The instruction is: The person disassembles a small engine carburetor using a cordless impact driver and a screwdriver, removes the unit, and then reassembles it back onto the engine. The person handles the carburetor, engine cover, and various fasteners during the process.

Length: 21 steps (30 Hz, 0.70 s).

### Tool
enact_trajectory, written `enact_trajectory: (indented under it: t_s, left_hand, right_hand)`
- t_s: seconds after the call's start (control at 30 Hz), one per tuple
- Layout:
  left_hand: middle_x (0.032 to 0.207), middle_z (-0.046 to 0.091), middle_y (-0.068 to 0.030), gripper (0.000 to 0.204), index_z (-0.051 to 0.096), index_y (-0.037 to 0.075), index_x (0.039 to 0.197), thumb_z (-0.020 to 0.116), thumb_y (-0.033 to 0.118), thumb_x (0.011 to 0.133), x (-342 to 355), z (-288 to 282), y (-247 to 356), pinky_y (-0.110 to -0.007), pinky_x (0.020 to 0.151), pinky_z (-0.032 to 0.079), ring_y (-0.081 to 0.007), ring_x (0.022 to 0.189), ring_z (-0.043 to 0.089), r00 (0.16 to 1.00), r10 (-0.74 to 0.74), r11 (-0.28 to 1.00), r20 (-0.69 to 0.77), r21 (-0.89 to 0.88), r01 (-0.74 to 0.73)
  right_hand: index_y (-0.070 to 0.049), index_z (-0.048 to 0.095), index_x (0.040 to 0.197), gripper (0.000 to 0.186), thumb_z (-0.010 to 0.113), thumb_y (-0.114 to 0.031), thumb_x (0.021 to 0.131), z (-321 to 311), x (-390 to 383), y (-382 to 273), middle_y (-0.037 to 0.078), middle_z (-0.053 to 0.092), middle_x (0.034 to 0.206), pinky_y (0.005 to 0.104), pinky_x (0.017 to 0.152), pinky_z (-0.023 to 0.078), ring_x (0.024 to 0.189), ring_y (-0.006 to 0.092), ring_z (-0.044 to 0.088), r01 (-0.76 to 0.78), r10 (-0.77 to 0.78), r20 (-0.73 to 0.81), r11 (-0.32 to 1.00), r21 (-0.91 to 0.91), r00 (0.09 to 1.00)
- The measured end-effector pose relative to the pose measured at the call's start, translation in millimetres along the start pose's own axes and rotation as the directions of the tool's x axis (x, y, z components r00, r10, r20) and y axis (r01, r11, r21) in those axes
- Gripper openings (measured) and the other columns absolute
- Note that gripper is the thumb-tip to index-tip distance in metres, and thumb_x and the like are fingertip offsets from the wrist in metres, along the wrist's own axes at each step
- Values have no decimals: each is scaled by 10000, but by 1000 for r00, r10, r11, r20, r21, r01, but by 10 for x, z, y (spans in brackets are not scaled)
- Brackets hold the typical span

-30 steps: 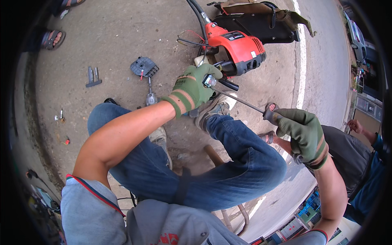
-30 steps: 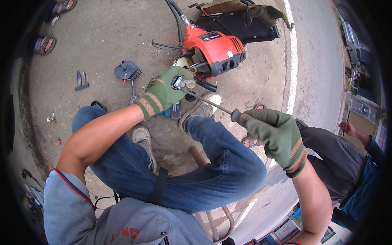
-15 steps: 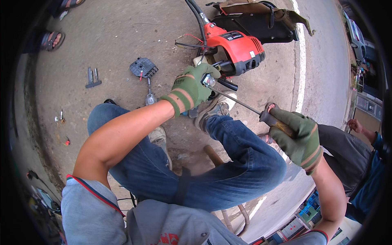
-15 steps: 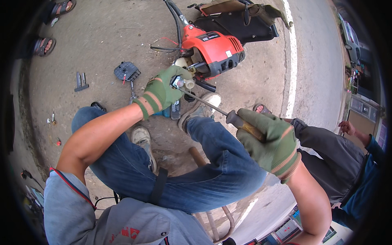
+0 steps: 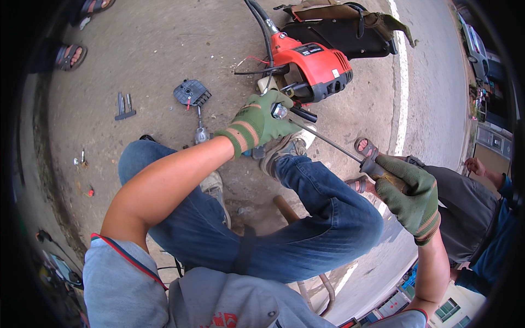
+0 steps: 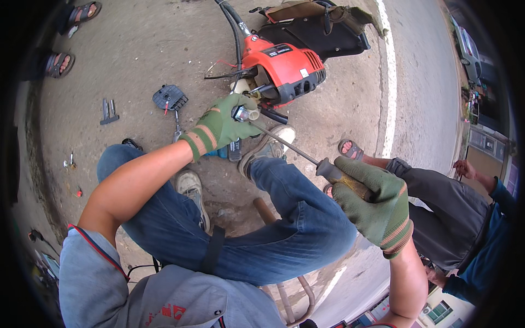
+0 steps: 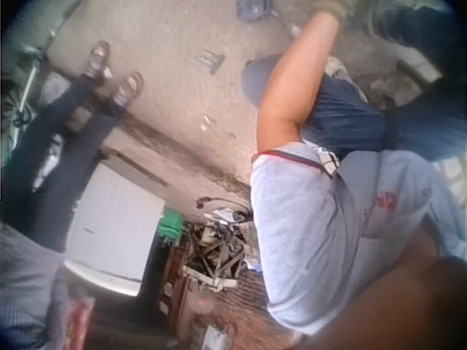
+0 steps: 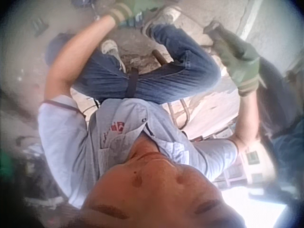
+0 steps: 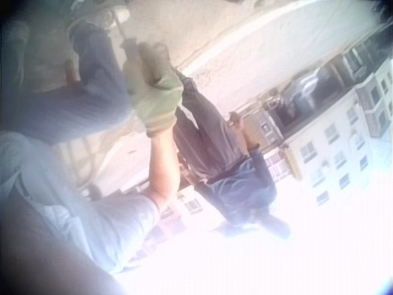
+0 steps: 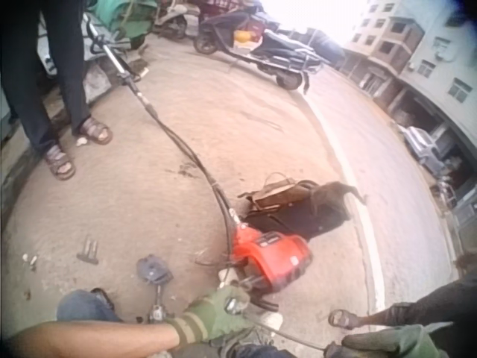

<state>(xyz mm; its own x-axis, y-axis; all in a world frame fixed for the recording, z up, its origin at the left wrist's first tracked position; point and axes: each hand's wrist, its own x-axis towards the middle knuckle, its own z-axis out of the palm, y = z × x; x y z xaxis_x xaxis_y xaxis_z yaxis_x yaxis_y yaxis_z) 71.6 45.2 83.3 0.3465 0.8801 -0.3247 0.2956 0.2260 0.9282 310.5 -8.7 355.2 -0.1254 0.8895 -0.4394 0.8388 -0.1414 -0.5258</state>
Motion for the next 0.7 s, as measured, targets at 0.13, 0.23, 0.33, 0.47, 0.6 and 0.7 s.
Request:
enact_trajectory:
  t_s: [0.13,0.23,0.33,0.47,0.6,0.7]
  left_hand:
    - [1155,735,-111,558,696,43,1201,928,249,737,6,61,-41,-363,958,542,-194,1060,677,995,91,993,-42,-66,-93]
    - [1137,736,-106,545,695,34,1211,919,203,743,3,73,-45,-359,947,549,-189,1038,675,992,113,987,-47,-106,-118]
    - [1118,737,-105,519,692,22,1217,900,165,763,-8,67,-17,-351,918,565,-178,996,677,993,112,982,-44,-150,-117]
    - [1098,742,-111,486,684,6,1220,865,131,788,-1,79,-45,-344,872,585,-174,945,693,993,117,969,-33,-216,-122]
    - [1088,758,-117,472,684,35,1210,878,119,788,-14,80,-2,-343,895,582,-204,967,732,988,142,963,-56,-223,-151]
    - [1093,748,-117,465,679,14,1238,821,97,802,-24,45,44,-351,858,591,-186,959,713,994,104,968,-9,-229,-104]
  right_hand:
    - [51,735,1208,374,820,-89,872,21,21,35,156,782,1083,281,851,602,921,154,751,74,-74,21,996,-40,997]
    - [63,732,1216,366,802,-83,888,10,50,5,137,787,1072,276,849,598,918,127,733,43,-42,35,999,-30,999]
    - [76,726,1230,366,779,-75,901,44,65,-19,116,790,1062,272,842,593,915,101,712,-54,53,19,997,57,998]
    - [76,725,1232,369,767,-62,892,43,114,-34,109,791,1017,272,819,592,887,95,708,-77,75,33,995,56,997]
    - [61,715,1245,421,784,-54,846,18,200,-42,144,773,1021,293,853,589,938,154,736,-96,100,79,994,-48,992]
    - [40,694,1272,475,736,12,800,98,150,-8,194,734,1130,335,928,573,1060,244,732,-2,-5,-116,998,-60,993]
